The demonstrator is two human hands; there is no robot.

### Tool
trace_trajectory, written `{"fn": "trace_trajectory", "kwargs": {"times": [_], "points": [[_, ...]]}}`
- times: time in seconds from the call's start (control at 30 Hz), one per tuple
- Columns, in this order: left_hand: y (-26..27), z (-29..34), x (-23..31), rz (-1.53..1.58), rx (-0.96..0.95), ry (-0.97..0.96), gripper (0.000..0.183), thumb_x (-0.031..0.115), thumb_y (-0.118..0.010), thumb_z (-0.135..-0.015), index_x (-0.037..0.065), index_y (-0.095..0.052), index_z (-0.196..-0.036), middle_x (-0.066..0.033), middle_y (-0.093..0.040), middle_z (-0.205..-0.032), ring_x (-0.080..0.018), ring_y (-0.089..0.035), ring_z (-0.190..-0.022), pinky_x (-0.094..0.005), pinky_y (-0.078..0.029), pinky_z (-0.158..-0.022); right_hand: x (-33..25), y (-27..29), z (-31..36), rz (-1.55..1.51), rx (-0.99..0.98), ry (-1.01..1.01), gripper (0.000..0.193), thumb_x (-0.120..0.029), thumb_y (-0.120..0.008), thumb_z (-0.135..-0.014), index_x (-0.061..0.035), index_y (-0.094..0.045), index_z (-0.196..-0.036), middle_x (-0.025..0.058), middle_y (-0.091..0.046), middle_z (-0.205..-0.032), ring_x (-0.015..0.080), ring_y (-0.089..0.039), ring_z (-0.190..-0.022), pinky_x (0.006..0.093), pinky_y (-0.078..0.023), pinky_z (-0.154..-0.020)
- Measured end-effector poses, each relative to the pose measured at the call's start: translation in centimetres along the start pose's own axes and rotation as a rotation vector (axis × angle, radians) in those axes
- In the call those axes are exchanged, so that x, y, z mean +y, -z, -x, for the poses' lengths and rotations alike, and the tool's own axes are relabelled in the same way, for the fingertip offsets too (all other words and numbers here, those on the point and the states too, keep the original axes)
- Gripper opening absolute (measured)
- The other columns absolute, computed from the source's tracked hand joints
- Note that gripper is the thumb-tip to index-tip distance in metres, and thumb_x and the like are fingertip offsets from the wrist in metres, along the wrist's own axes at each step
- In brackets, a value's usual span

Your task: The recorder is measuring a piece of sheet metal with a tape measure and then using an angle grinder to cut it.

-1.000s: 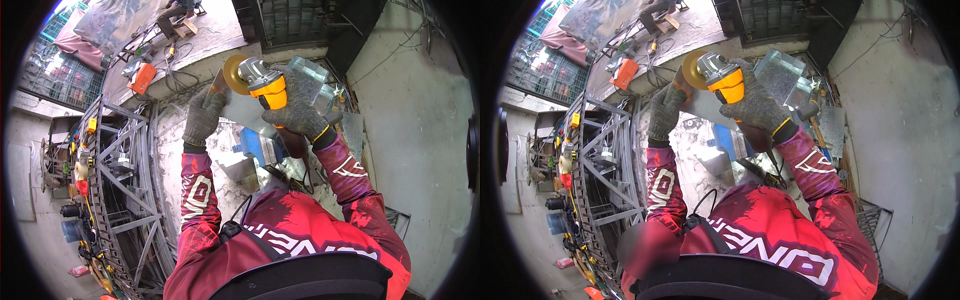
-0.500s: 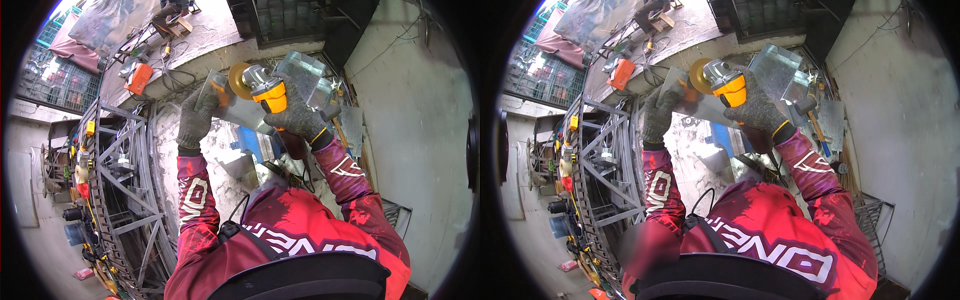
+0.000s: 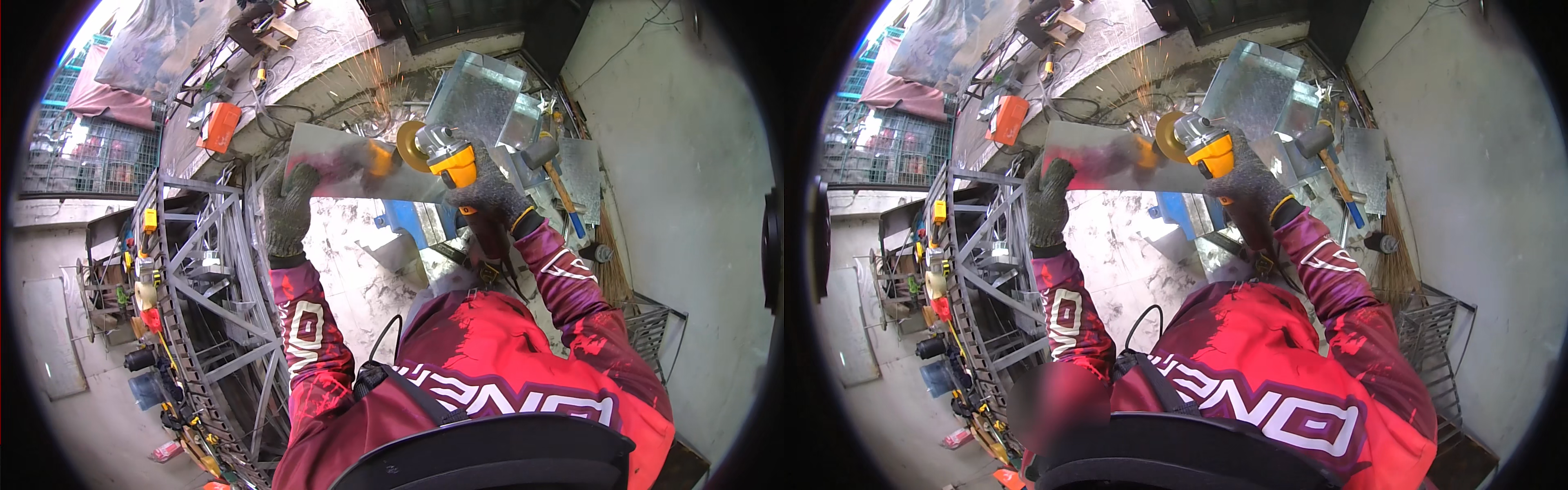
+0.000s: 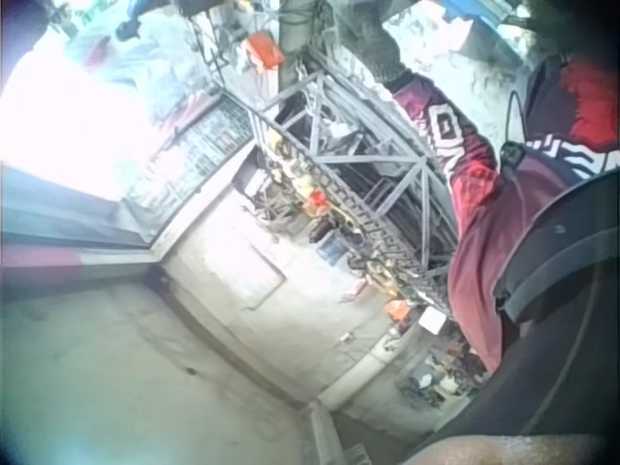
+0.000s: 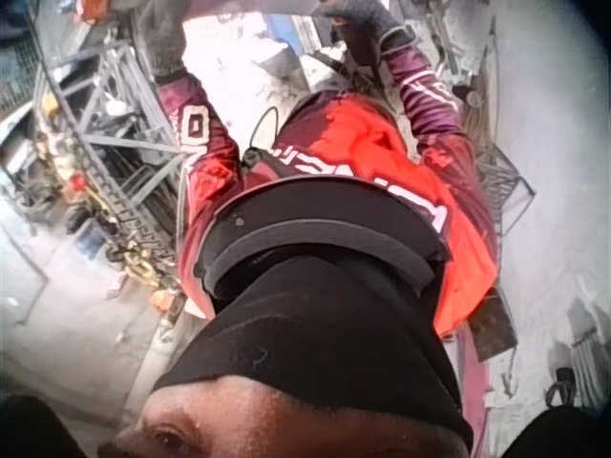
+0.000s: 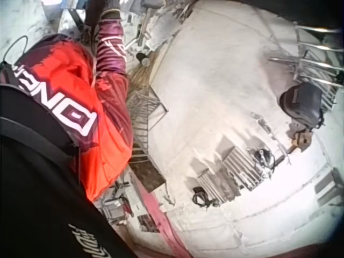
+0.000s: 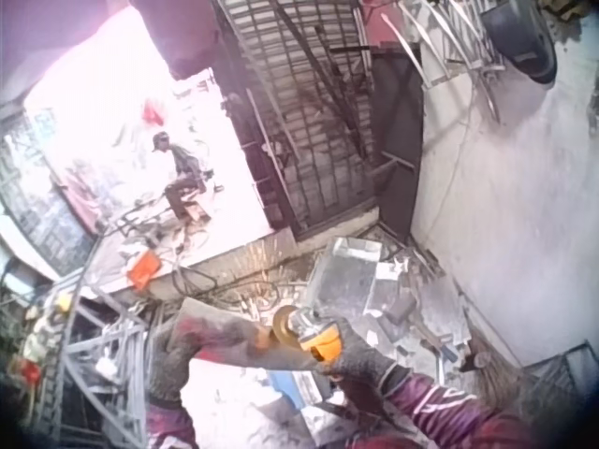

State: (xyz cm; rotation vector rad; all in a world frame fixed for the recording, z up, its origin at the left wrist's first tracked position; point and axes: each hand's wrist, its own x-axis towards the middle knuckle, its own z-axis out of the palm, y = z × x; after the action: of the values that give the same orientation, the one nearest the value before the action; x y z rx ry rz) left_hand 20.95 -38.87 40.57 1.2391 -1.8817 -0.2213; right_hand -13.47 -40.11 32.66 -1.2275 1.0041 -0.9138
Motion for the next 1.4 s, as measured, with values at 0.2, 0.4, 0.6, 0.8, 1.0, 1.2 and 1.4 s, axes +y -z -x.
{"fn": "trace_trajectory", "kwargs": {"times": [0.2, 0.4, 0.6, 0.8, 1.0, 1.2, 1.4], "points": [[1.4, 2.4, -2.2, 0.296, 0.041, 0.337, 0.033, 0.005, -0.067, -0.090, 0.001, -0.063, -0.122, -0.0112, -0.069, -0.101, -0.0208, -0.067, -0.090, -0.0327, -0.055, -0.078, 3.3, 1.7, 0.8, -0.027, 0.049, -0.084, 0.099, -0.005, -0.081, -0.062, -0.0083, -0.029, -0.146, 0.0129, -0.052, -0.130, 0.0247, -0.055, -0.117, 0.0383, -0.047, -0.099], [1.8, 3.5, -1.4, 0.306, 0.091, 0.404, 0.024, 0.008, -0.066, -0.094, -0.002, -0.062, -0.116, -0.0101, -0.068, -0.100, -0.0184, -0.068, -0.089, -0.0319, -0.056, -0.077, 5.7, 3.3, 1.6, 0.081, 0.067, -0.117, 0.098, -0.011, -0.085, -0.064, -0.0075, -0.029, -0.144, 0.0140, -0.055, -0.126, 0.0258, -0.059, -0.112, 0.0388, -0.048, -0.097], [3.8, 4.3, -4.2, 0.131, -0.002, 0.382, 0.046, -0.008, -0.064, -0.083, 0.011, -0.067, -0.125, -0.0133, -0.070, -0.108, -0.0288, -0.064, -0.108, -0.0381, -0.055, -0.086, 7.8, 4.4, 2.2, 0.156, 0.168, -0.128, 0.097, -0.013, -0.086, -0.065, -0.0065, -0.029, -0.143, 0.0144, -0.056, -0.125, 0.0258, -0.059, -0.110, 0.0390, -0.049, -0.096], [3.0, 2.7, -1.1, 0.037, 0.047, 0.419, 0.038, -0.006, -0.065, -0.083, 0.007, -0.068, -0.119, -0.0073, -0.071, -0.098, -0.0253, -0.065, -0.100, -0.0353, -0.054, -0.082, 9.9, 6.1, 2.6, 0.233, 0.256, -0.127, 0.096, -0.015, -0.087, -0.066, -0.0055, -0.029, -0.142, 0.0148, -0.056, -0.124, 0.0258, -0.060, -0.109, 0.0392, -0.050, -0.095], [4.3, 1.6, 0.8, 0.651, -0.181, 0.550, 0.034, 0.024, -0.067, -0.095, -0.003, -0.063, -0.115, -0.0047, -0.066, -0.088, -0.0135, -0.062, -0.077, -0.0307, -0.054, -0.071, 15.9, 8.2, 1.3, 0.329, 0.280, -0.119, 0.093, -0.020, -0.087, -0.068, -0.0026, -0.030, -0.139, 0.0151, -0.057, -0.120, 0.0239, -0.060, -0.106, 0.0391, -0.051, -0.089], [7.4, 1.3, 1.8, 0.521, -0.455, 0.645, 0.026, 0.021, -0.068, -0.094, -0.002, -0.064, -0.105, -0.0071, -0.068, -0.089, -0.0167, -0.068, -0.080, -0.0352, -0.060, -0.074, 9.9, 7.6, 6.1, 0.028, 0.275, -0.040, 0.097, 0.003, -0.076, -0.065, -0.0087, -0.026, -0.146, 0.0103, -0.054, -0.121, 0.0201, -0.060, -0.101, 0.0360, -0.053, -0.087], [6.3, 1.3, 5.5, 0.024, -0.576, 0.338, 0.018, 0.010, -0.070, -0.090, -0.002, -0.069, -0.104, -0.0108, -0.071, -0.094, -0.0166, -0.070, -0.082, -0.0311, -0.056, -0.074, 4.4, 6.6, 8.8, 0.030, 0.292, -0.101, 0.089, 0.004, -0.074, -0.066, -0.0099, -0.033, -0.143, 0.0067, -0.055, -0.119, 0.0199, -0.059, -0.101, 0.0353, -0.054, -0.086]]}}
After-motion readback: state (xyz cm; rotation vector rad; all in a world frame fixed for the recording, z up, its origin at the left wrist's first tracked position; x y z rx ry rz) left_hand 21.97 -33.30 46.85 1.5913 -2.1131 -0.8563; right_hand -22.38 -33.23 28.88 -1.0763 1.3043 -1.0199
